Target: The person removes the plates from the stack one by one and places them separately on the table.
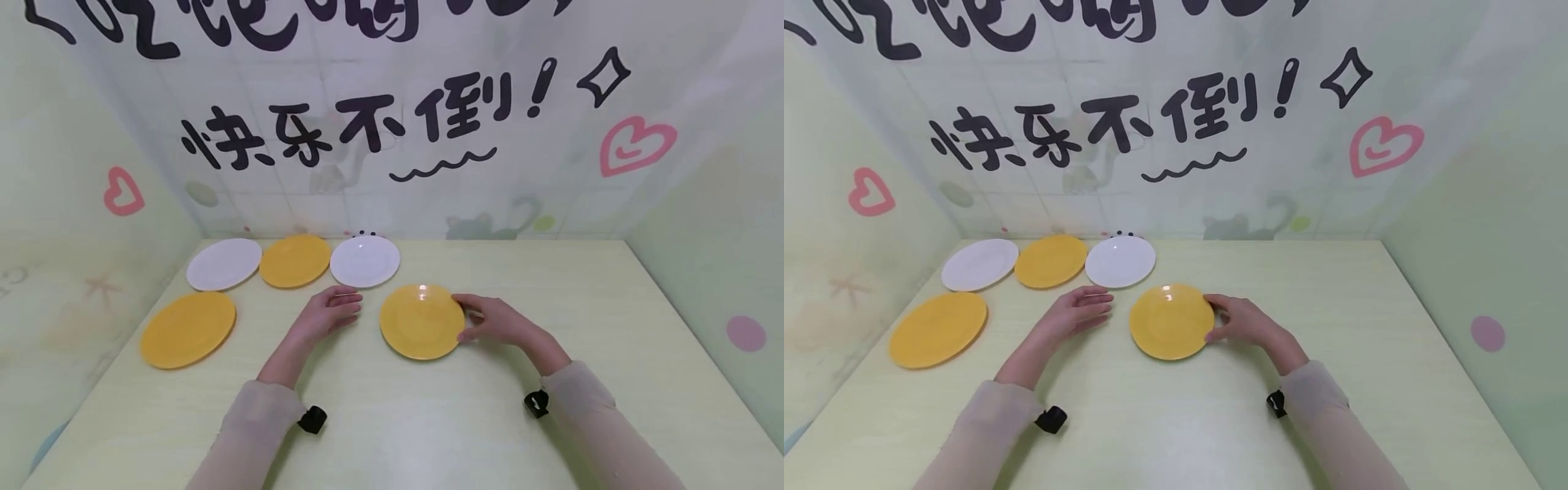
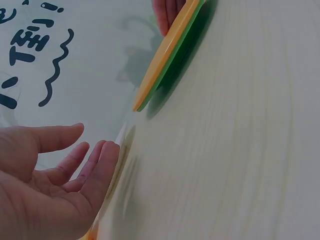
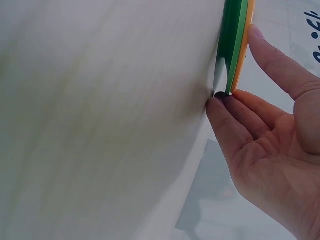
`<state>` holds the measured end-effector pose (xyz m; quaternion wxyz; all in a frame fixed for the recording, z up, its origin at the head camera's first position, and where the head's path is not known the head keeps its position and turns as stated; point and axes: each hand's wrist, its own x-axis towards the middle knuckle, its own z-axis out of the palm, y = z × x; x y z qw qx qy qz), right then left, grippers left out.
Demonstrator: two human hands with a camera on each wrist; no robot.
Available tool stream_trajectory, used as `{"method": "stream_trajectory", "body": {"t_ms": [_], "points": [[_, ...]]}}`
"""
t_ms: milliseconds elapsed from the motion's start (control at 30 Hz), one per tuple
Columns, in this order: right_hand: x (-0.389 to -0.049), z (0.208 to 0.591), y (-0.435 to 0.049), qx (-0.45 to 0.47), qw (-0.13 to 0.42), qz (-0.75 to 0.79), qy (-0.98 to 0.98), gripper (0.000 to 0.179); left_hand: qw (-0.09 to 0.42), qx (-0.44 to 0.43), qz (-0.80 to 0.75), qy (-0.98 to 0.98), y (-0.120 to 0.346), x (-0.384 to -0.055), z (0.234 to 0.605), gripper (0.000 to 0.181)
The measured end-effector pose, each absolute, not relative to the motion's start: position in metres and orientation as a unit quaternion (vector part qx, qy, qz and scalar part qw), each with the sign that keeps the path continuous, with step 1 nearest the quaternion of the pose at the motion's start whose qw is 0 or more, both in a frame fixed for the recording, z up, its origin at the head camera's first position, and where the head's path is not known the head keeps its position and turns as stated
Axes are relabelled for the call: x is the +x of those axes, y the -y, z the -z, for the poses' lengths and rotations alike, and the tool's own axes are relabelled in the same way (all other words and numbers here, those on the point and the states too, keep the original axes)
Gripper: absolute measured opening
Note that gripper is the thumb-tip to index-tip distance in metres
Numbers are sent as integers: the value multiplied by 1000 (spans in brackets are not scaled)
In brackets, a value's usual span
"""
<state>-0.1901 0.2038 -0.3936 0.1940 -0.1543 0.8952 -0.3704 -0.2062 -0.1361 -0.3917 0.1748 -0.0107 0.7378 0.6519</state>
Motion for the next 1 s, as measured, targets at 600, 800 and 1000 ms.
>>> {"method": "stream_trajectory", "body": {"t_ms": [600, 800, 1000], "points": [[-191, 397, -202, -158, 190, 377, -892, 83, 176, -33, -523, -833, 89, -213, 404, 43], [-191, 398, -200, -159, 190, 375, -893, 83, 174, -40, -514, -839, 91, -216, 403, 39], [-190, 396, -200, -163, 184, 363, -899, 83, 187, -43, -557, -808, 107, -219, 398, 41]]}}
